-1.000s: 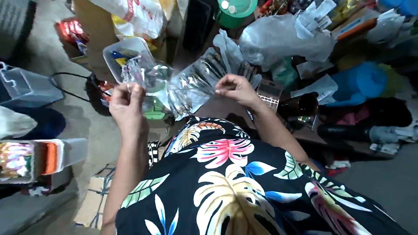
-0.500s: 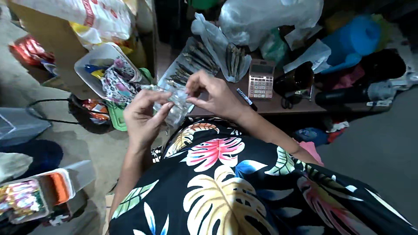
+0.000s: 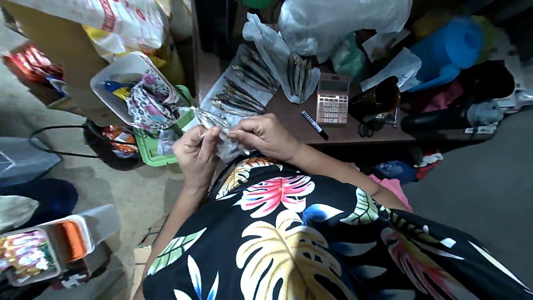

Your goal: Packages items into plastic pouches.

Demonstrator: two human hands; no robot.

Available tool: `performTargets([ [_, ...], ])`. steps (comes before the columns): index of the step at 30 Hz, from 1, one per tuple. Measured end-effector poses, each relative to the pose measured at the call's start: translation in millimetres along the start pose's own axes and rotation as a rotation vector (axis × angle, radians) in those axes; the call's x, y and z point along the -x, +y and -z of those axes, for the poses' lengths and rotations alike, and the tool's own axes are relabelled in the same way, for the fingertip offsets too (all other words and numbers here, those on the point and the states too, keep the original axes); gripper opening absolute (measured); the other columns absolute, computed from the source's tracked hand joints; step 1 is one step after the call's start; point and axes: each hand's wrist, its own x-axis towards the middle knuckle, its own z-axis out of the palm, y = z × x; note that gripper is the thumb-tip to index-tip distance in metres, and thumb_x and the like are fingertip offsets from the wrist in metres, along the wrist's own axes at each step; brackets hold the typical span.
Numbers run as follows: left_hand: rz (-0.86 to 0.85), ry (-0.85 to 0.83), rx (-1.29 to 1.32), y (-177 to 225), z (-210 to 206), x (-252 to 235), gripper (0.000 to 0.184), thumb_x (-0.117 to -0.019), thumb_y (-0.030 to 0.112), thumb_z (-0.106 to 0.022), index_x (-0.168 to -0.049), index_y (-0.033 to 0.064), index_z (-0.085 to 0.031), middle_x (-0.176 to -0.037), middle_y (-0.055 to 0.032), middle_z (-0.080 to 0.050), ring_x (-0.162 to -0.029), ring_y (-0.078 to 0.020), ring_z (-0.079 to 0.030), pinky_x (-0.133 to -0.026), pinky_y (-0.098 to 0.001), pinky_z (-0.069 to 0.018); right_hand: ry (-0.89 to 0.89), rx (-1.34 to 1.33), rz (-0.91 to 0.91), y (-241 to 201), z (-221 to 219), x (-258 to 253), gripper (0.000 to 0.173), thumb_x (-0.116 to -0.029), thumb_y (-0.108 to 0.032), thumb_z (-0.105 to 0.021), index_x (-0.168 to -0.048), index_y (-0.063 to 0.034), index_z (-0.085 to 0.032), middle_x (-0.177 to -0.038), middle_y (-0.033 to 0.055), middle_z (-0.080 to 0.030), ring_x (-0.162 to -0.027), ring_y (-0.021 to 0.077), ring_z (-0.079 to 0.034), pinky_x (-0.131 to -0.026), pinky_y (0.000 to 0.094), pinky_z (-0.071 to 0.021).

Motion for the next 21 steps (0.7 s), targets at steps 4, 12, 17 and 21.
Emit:
performTargets([
  [4, -0.005, -0.116, 0.109, -4, 7, -3, 0.003, -0.0976, 0.025, -0.07, -0.098, 0.0285, -0.07, -0.106, 0.0181, -0.061, -0.095, 0.0039, -0.059, -0.082, -0.0148, -0.0507, 0.029, 0.067, 0.036, 4, 0, 3, 0.027, -0.1039, -0.009, -0.057, -0.09, 0.0072, -0.073, -0.077, 0.0124, -0.072, -0.07, 0.0124, -0.069, -0.069, 0.0276, -0.0569],
  [12, 0.212, -0.374, 0.389, 6, 8, 0, 0.008, -0.0953, 0.039, -0.071, -0.089, 0.0338, -0.071, -0.078, 0.0211, -0.064, -0.065, 0.0085, -0.056, -0.058, -0.0098, -0.0468, 0.154, -0.646, -0.151, 5, -1, 2, 0.029, -0.108, -0.008, -0.043, -0.097, 0.001, -0.068, -0.099, 0.0034, -0.07, -0.099, 0.0077, -0.066, -0.092, 0.0276, -0.0542],
  [17, 0.354, -0.647, 0.358, 6, 11, -1, 0.012, -0.0964, 0.039, -0.069, -0.099, 0.0282, -0.071, -0.081, 0.0171, -0.065, -0.066, 0.0074, -0.057, -0.058, -0.0104, -0.047, 0.033, -1.06, -0.338, 4, 12, -5, 0.033, -0.1124, -0.024, -0.032, -0.086, -0.0142, -0.051, -0.056, -0.008, -0.045, -0.045, 0.0025, -0.042, -0.046, 0.019, -0.0379],
  [21, 0.37, -0.487, 0.571, 12, 6, -7, 0.021, -0.1, 0.046, -0.061, -0.094, 0.0311, -0.073, -0.09, 0.0182, -0.066, -0.071, 0.0062, -0.057, -0.061, -0.0111, -0.0475, -0.465, -0.662, -0.309, 7, 31, -6, 0.021, -0.0991, -0.009, -0.055, -0.084, 0.0026, -0.062, -0.067, -0.004, -0.059, -0.056, -0.0015, -0.052, -0.053, 0.0178, -0.0441],
])
